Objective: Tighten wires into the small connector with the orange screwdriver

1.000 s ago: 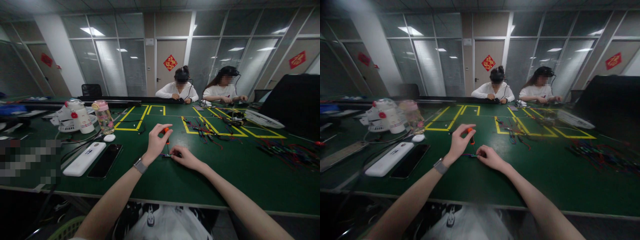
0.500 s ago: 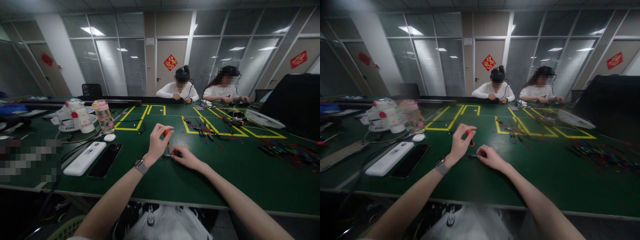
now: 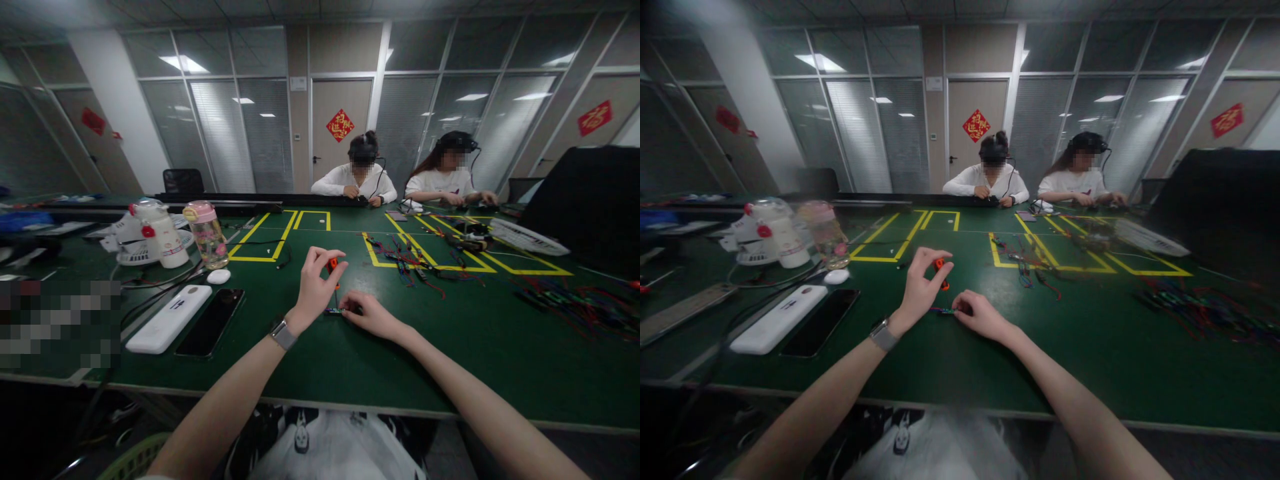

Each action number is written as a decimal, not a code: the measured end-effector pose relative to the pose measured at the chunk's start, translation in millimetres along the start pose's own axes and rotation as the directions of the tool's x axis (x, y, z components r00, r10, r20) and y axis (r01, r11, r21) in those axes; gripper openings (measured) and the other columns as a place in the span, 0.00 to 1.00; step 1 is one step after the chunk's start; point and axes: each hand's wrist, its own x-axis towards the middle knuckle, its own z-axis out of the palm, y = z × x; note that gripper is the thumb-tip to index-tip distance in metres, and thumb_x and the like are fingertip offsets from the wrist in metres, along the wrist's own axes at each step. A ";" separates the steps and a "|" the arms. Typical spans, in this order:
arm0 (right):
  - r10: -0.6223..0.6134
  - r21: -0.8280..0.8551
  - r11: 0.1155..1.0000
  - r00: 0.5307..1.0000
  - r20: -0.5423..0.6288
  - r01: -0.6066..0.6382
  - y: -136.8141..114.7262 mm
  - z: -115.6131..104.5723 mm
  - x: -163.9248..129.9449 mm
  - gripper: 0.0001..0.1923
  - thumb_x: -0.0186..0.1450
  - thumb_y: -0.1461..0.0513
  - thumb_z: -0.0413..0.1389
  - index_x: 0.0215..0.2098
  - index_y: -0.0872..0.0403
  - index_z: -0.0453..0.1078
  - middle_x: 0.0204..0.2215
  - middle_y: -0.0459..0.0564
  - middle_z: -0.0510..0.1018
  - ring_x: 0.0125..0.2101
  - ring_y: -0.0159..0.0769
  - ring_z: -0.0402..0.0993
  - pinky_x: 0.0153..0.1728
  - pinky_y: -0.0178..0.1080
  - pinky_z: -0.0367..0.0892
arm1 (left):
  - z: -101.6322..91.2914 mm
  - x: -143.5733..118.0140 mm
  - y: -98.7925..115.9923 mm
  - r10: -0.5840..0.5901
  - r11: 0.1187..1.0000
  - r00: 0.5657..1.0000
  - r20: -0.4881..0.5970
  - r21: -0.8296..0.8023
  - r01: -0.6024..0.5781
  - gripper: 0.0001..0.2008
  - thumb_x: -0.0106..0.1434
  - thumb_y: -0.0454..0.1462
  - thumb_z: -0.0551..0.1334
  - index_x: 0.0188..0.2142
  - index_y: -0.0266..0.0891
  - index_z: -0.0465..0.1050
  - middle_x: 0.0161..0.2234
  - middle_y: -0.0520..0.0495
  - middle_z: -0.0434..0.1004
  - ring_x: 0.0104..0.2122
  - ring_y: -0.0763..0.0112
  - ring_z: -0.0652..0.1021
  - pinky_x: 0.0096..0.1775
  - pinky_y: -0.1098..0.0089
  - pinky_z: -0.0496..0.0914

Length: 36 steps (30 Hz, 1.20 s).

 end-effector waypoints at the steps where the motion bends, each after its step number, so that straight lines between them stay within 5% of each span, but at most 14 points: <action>1: -0.001 -0.001 1.000 1.000 -0.002 0.001 0.1 0.1 0.0 0.05 0.60 0.68 0.55 0.35 0.56 0.70 0.30 0.48 0.72 0.30 0.34 0.68 0.33 0.36 0.65 | -0.3 -0.2 -0.3 -0.001 1.000 1.000 -0.003 0.010 0.001 0.09 0.66 0.37 0.59 0.44 0.42 0.75 0.38 0.48 0.68 0.39 0.69 0.73 0.44 0.67 0.69; 6: -0.007 -0.002 1.000 1.000 -0.003 0.007 0.7 0.3 -0.4 0.05 0.60 0.68 0.55 0.35 0.56 0.70 0.31 0.48 0.73 0.30 0.34 0.69 0.33 0.36 0.65 | 1.5 -1.0 -2.8 0.020 0.996 0.997 0.069 -0.085 -0.014 0.17 0.71 0.33 0.48 0.55 0.43 0.67 0.50 0.44 0.70 0.50 0.67 0.72 0.51 0.64 0.68; 14: 0.008 -0.006 1.000 1.000 0.002 -0.008 -1.1 -0.3 -1.0 0.05 0.60 0.68 0.55 0.35 0.56 0.70 0.30 0.48 0.72 0.30 0.34 0.69 0.33 0.36 0.65 | 1.3 -1.7 -0.4 0.036 0.997 0.998 -0.055 0.072 -0.032 0.09 0.65 0.37 0.61 0.45 0.42 0.73 0.37 0.48 0.69 0.39 0.69 0.73 0.44 0.67 0.70; 20: 0.001 -0.005 1.000 1.000 0.005 -0.001 -2.2 -0.4 -0.5 0.05 0.60 0.68 0.55 0.35 0.56 0.70 0.30 0.48 0.72 0.30 0.34 0.69 0.33 0.36 0.65 | -0.7 -0.7 -2.4 0.013 1.000 1.000 0.014 0.021 -0.013 0.16 0.71 0.34 0.48 0.54 0.41 0.69 0.46 0.44 0.70 0.46 0.67 0.73 0.48 0.66 0.68; 28: 0.001 0.000 1.000 1.000 -0.002 -0.001 -1.3 0.1 -0.3 0.05 0.60 0.68 0.55 0.35 0.55 0.70 0.30 0.47 0.72 0.29 0.33 0.68 0.32 0.35 0.65 | 0.6 -0.2 -2.4 0.011 0.998 0.998 -0.064 0.062 -0.007 0.09 0.66 0.37 0.59 0.45 0.42 0.75 0.37 0.48 0.68 0.38 0.69 0.73 0.44 0.67 0.69; 36: -0.015 0.015 1.000 1.000 -0.005 0.016 0.9 1.5 0.0 0.05 0.60 0.68 0.55 0.35 0.56 0.70 0.30 0.47 0.72 0.30 0.33 0.69 0.33 0.35 0.65 | 2.6 -1.0 -5.5 -0.024 0.997 0.998 0.051 -0.073 0.028 0.17 0.71 0.34 0.49 0.57 0.42 0.66 0.47 0.45 0.73 0.47 0.68 0.74 0.50 0.66 0.68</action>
